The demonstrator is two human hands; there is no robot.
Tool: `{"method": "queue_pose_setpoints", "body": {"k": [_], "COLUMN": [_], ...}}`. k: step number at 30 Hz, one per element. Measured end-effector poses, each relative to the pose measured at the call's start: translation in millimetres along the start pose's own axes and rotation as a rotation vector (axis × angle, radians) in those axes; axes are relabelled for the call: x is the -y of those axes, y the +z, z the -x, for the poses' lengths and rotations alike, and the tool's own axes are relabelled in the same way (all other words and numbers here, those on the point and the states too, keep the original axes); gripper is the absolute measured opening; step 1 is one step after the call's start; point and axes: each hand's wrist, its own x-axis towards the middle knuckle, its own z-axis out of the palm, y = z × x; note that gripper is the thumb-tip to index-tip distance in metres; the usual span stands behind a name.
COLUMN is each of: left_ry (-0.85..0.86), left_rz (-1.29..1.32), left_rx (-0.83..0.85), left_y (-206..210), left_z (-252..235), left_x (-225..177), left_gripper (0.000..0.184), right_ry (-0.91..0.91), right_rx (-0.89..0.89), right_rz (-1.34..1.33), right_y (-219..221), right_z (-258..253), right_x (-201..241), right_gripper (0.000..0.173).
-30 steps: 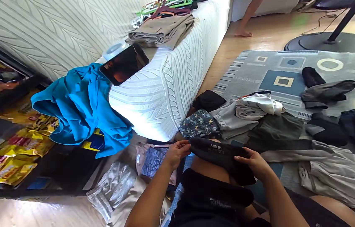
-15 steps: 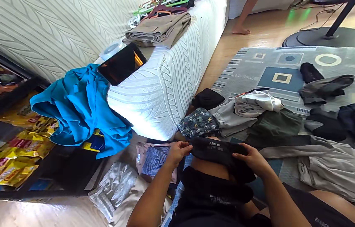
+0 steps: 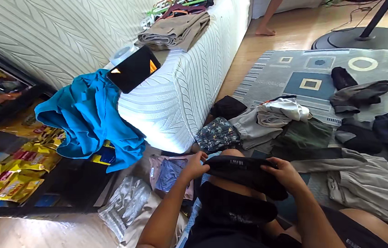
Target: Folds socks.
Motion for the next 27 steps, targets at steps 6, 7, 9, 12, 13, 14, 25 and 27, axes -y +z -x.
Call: {"method": "queue_pose_setpoints", "body": {"k": [6, 7, 9, 12, 13, 14, 25, 27], "left_ry": [0.127, 0.168, 0.275, 0.330, 0.261, 0.175, 0.143, 0.107], "left_rz": [-0.006, -0.030, -0.041, -0.057, -0.074, -0.090, -0.182, -0.107], "left_rx": [0.011, -0.054, -0.234, -0.347, -0.247, -0.102, 0.048, 0.101], "left_y": [12.4, 14.8, 21.4, 26.7, 22.3, 16.3, 4.0, -1.5], "left_z": [-1.5, -1.2, -0.8, -1.7, -0.3, -1.0, -13.5, -16.2], "left_x": [-8.4, -9.0, -5.7, -1.2, -4.4, -8.1, -13.7, -13.9], "left_gripper": [0.041, 0.035, 0.028, 0.024, 0.028, 0.035, 0.030, 0.037], "right_ry": [-0.019, -0.021, -0.037, -0.049, -0.050, -0.062, -0.467, -0.605], "right_rx": [0.015, 0.004, -0.047, -0.125, -0.145, -0.162, -0.534, -0.600], "right_rz": [0.040, 0.059, 0.105, 0.151, 0.161, 0.166, 0.365, 0.339], "right_y": [11.8, 13.7, 15.4, 19.8, 22.3, 24.5, 24.7, 24.0], "right_z": [-3.5, -3.7, -3.6, -3.8, -4.4, -5.2, 5.0, 9.9], "right_x": [4.5, 5.9, 7.4, 10.8, 10.8, 9.1, 0.9, 5.2], "right_gripper": [0.021, 0.021, 0.021, 0.021, 0.022, 0.023, 0.041, 0.024]}}
